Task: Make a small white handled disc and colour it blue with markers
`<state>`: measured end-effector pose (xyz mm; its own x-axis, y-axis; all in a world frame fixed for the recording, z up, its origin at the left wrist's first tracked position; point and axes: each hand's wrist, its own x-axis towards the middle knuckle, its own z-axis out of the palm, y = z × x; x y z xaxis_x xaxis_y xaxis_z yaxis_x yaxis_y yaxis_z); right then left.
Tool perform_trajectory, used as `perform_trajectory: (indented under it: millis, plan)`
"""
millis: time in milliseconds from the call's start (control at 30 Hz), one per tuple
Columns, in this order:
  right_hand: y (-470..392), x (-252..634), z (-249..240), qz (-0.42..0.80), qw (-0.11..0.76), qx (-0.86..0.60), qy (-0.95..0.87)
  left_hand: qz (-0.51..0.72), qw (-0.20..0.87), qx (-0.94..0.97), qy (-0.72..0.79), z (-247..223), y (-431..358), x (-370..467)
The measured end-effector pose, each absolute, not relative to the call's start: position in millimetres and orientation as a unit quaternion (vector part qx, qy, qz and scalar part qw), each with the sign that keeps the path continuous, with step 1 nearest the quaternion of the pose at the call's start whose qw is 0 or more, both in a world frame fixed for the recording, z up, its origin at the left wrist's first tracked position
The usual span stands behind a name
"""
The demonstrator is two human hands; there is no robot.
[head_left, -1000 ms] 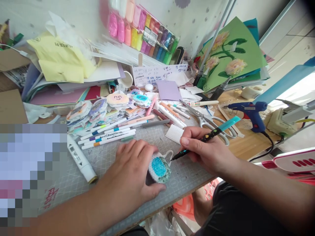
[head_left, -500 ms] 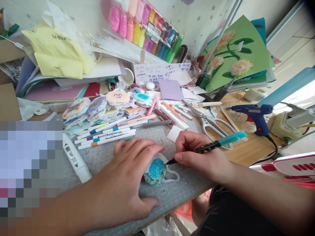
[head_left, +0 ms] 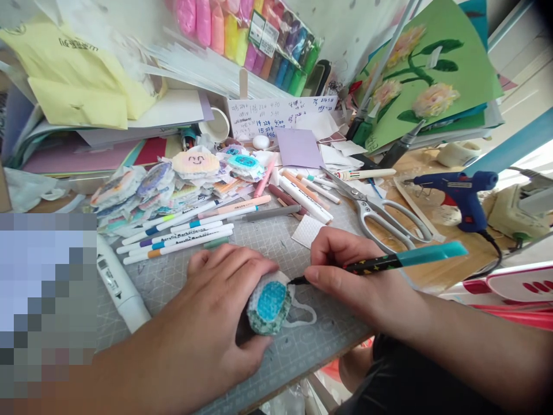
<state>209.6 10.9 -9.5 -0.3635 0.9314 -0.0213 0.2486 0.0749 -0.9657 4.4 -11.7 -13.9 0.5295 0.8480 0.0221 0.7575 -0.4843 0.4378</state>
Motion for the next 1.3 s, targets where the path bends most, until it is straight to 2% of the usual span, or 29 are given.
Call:
perform_trajectory:
  millis: [167, 300, 433, 567, 667, 800, 933, 1033, 1167, 1300]
  plan:
    - [7.6, 210.1, -11.1, 0.533, 0.305, -0.435, -0.658, 0.116, 0.197, 0.854, 0.467, -14.3, -10.1, 3.8]
    - [7.3, 209.5, -10.9, 0.504, 0.341, -0.449, -0.654, 0.113, 0.208, 0.853, 0.464, -13.9, -9.7, 2.6]
    - [8.6, 208.9, -11.7, 0.526, 0.32, -0.438, -0.655, 0.109, 0.211, 0.852, 0.467, -12.7, -10.3, 3.4]
    - [8.6, 209.7, -13.2, 0.508, 0.347, -0.448, -0.648, 0.116, 0.203, 0.847, 0.476, -11.7, -10.5, 5.9]
    - [8.9, 210.5, -13.3, 0.532, 0.318, -0.436, -0.653, 0.114, 0.205, 0.85, 0.471, -12.2, -10.1, 5.8]
    - [10.9, 210.1, -13.1, 0.51, 0.353, -0.443, -0.647, 0.117, 0.21, 0.85, 0.468, -13.5, -10.4, 4.3]
    - [12.7, 209.4, -12.0, 0.536, 0.33, -0.434, -0.644, 0.116, 0.206, 0.848, 0.473, -14.5, -10.9, 3.8]
    - [12.0, 209.5, -11.6, 0.522, 0.348, -0.444, -0.64, 0.119, 0.208, 0.849, 0.471, -14.6, -10.8, 4.0]
    - [9.8, 210.9, -12.4, 0.547, 0.317, -0.442, -0.637, 0.121, 0.21, 0.846, 0.476, -13.6, -10.7, 5.0]
    - [9.2, 211.3, -13.1, 0.513, 0.345, -0.454, -0.641, 0.121, 0.212, 0.845, 0.476, -13.1, -10.3, 5.3]
